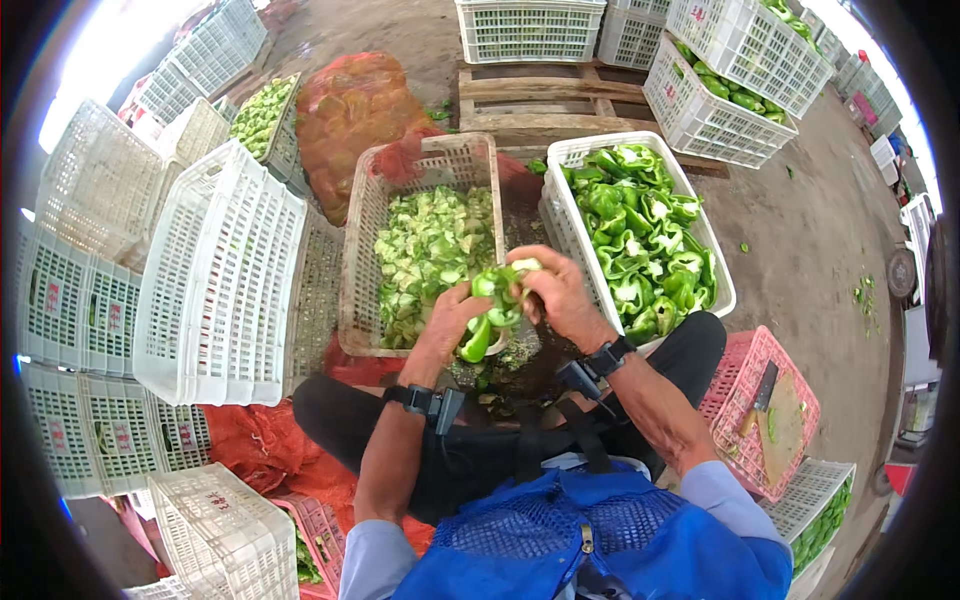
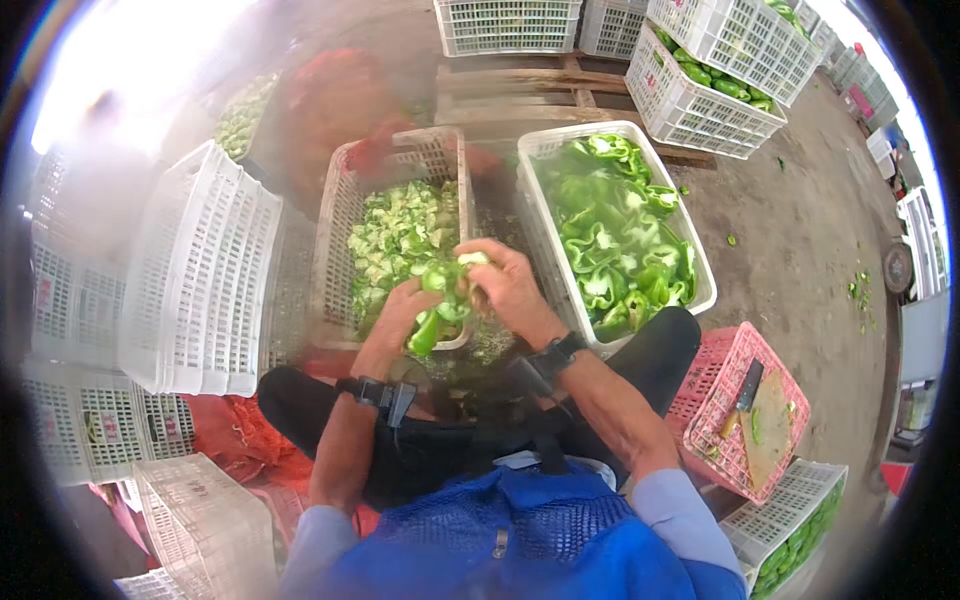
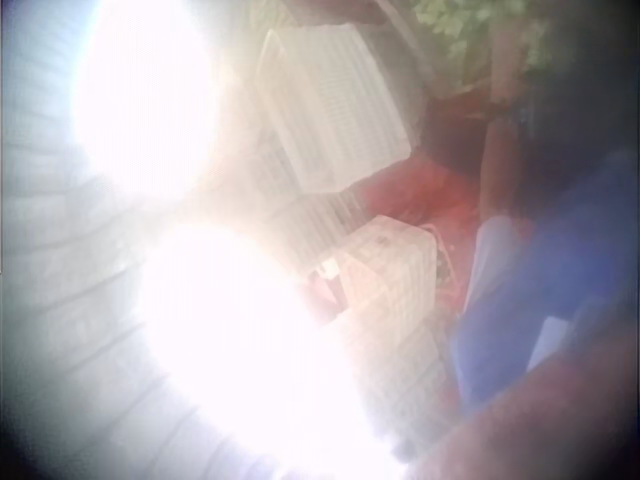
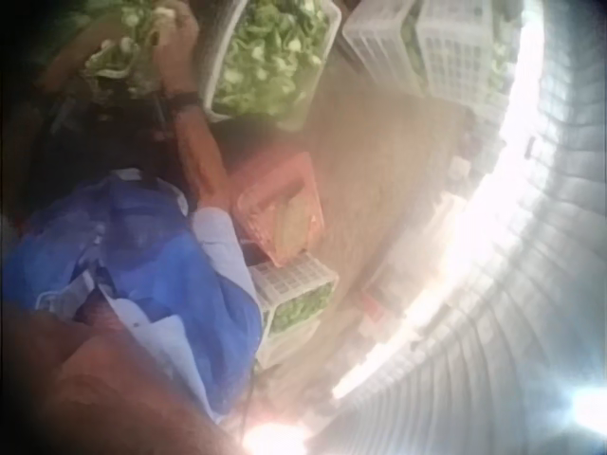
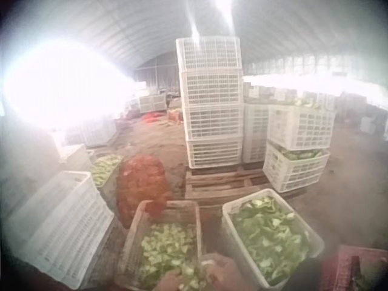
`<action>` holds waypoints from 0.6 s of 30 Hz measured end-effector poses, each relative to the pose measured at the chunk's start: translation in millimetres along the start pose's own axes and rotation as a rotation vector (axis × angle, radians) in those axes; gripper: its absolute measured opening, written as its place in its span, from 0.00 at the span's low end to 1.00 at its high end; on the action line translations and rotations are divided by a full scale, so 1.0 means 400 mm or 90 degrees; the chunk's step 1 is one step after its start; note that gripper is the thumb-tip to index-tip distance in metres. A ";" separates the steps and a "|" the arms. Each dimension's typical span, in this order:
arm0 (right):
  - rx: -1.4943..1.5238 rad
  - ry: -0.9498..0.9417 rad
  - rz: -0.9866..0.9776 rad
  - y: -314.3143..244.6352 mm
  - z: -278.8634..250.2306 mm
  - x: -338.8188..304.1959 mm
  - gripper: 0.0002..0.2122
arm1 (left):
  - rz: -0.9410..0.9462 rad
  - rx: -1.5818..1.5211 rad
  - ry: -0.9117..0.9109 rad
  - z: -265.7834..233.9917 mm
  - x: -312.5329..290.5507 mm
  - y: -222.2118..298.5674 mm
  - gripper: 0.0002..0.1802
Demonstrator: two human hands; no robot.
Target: The person is chopping green bell peppers using a cleaver in an agricultural processing facility.
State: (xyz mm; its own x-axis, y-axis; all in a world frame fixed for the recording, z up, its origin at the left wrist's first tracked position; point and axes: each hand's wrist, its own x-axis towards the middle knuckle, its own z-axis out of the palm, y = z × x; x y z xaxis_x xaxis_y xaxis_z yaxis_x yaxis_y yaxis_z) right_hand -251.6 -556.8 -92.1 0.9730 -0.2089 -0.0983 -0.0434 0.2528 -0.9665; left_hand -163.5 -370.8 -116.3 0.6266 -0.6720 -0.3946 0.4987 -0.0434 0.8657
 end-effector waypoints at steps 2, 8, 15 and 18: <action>0.188 0.048 -0.031 0.007 -0.016 0.025 0.15 | -0.001 -0.052 -0.005 -0.014 -0.015 0.022 0.22; -0.527 0.167 -0.349 0.044 -0.013 0.118 0.15 | 0.097 -0.213 -0.065 -0.016 -0.062 0.053 0.27; -0.430 0.001 -0.173 0.003 0.060 0.007 0.16 | 0.082 -0.213 -0.062 -0.043 -0.035 0.013 0.23; -0.405 0.048 -0.231 0.060 0.039 0.023 0.17 | 0.065 -0.191 -0.018 -0.029 -0.029 0.004 0.22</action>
State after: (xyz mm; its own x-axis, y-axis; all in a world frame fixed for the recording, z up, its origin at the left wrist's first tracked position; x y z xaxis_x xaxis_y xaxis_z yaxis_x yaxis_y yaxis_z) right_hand -240.4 -537.8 -112.7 0.9337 -0.2459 0.2602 0.1331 -0.4364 -0.8898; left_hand -162.9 -354.5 -113.8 0.6680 -0.6821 -0.2974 0.5904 0.2425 0.7698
